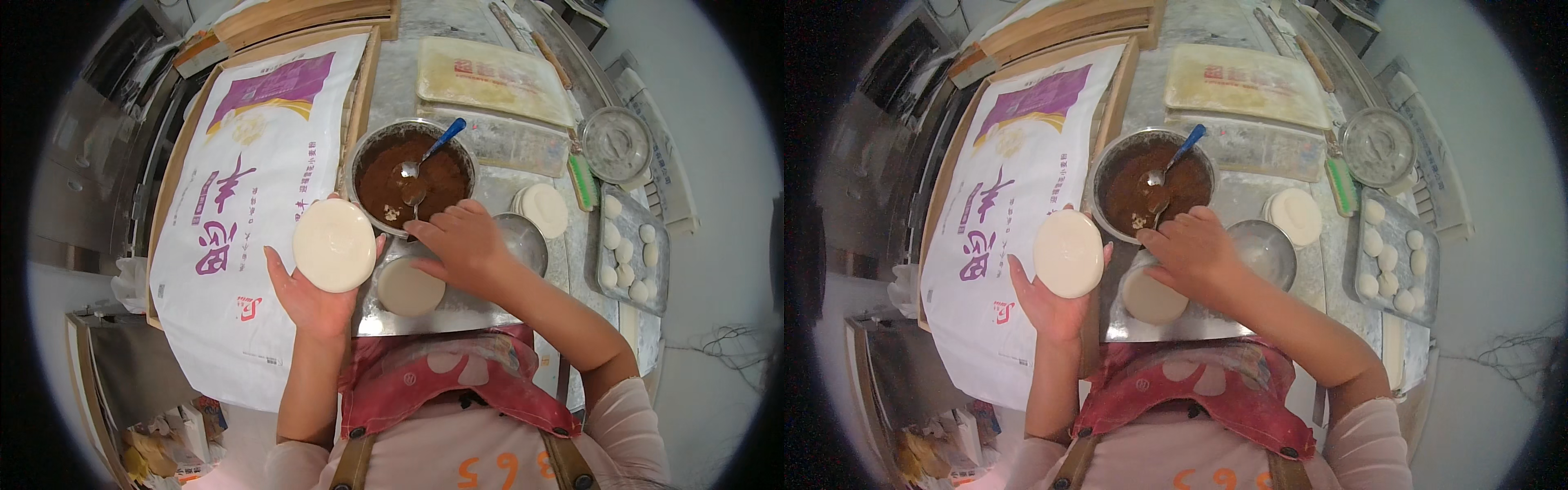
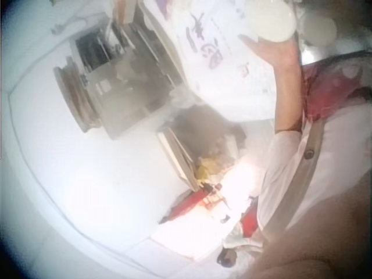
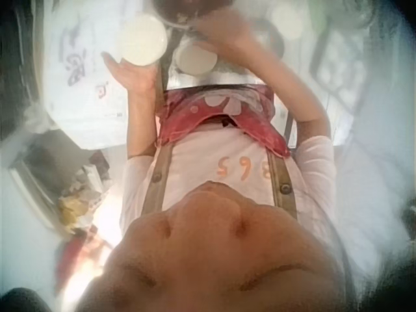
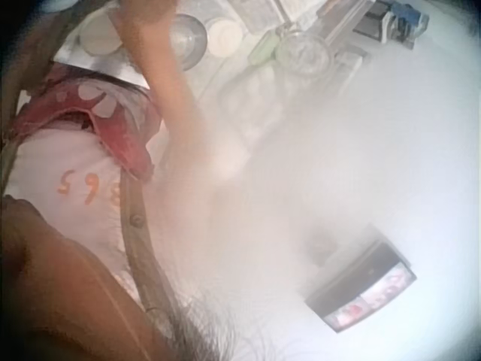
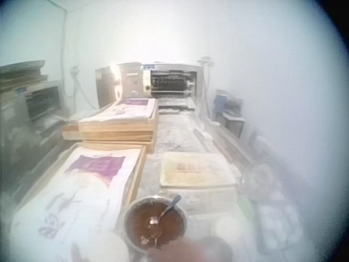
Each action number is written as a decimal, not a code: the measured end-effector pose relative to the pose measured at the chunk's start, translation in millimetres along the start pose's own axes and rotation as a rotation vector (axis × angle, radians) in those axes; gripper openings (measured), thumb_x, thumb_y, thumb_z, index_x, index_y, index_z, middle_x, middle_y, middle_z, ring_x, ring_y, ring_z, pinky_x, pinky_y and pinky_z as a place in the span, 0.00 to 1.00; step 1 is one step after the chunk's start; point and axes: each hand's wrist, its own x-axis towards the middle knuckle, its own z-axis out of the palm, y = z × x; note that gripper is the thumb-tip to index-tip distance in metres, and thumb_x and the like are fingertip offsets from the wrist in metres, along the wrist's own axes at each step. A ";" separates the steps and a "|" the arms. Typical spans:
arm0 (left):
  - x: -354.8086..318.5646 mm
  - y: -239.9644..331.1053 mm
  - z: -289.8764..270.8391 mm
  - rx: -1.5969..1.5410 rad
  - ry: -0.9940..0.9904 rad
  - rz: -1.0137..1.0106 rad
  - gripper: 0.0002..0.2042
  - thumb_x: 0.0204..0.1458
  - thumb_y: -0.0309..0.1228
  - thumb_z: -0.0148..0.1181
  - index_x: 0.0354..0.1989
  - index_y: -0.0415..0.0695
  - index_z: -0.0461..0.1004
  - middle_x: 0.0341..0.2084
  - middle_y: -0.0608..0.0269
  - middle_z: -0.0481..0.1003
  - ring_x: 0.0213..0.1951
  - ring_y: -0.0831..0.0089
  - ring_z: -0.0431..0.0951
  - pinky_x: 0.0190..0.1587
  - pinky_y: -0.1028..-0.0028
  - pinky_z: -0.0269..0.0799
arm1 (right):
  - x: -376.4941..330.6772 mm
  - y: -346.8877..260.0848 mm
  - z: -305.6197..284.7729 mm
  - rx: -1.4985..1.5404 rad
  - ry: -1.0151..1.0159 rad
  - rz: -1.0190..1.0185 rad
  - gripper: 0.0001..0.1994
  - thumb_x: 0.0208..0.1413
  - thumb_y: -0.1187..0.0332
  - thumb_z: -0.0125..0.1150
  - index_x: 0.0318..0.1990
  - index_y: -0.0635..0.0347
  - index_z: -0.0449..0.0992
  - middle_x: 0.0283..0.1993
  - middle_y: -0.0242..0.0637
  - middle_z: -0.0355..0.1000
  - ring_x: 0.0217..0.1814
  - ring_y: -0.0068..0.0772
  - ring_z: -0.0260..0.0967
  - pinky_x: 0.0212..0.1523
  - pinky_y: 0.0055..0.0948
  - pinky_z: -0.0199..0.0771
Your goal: The person flattens dough discs, scoops brown filling into the center using a spoon, and folds the dough to seal the dumplings. The finished dumplings are placed on a tray.
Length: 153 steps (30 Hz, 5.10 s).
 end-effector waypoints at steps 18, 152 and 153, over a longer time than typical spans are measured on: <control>46.0 5.2 -26.1 0.030 0.265 0.138 0.38 0.61 0.59 0.39 0.70 0.42 0.51 0.70 0.47 0.53 0.70 0.47 0.54 0.68 0.34 0.45 | 51.1 38.5 23.0 0.088 0.228 0.048 0.06 0.57 0.67 0.58 0.38 0.58 0.76 0.35 0.37 0.77 0.37 0.42 0.75 0.38 0.40 0.67; 94.9 -70.2 12.3 0.190 0.229 -0.115 0.29 0.67 0.50 0.28 0.61 0.39 0.63 0.58 0.47 0.68 0.61 0.51 0.68 0.64 0.49 0.65 | 1.6 17.8 -31.1 0.314 0.512 0.014 0.11 0.53 0.75 0.60 0.44 0.58 0.77 0.35 0.40 0.76 0.35 0.47 0.75 0.34 0.40 0.75; 93.9 -70.2 13.2 0.192 0.230 -0.116 0.29 0.67 0.50 0.29 0.61 0.39 0.63 0.58 0.47 0.68 0.61 0.51 0.67 0.64 0.49 0.64 | 0.7 18.3 -32.5 0.329 0.502 0.027 0.10 0.53 0.75 0.60 0.44 0.59 0.77 0.35 0.41 0.76 0.35 0.47 0.75 0.35 0.40 0.75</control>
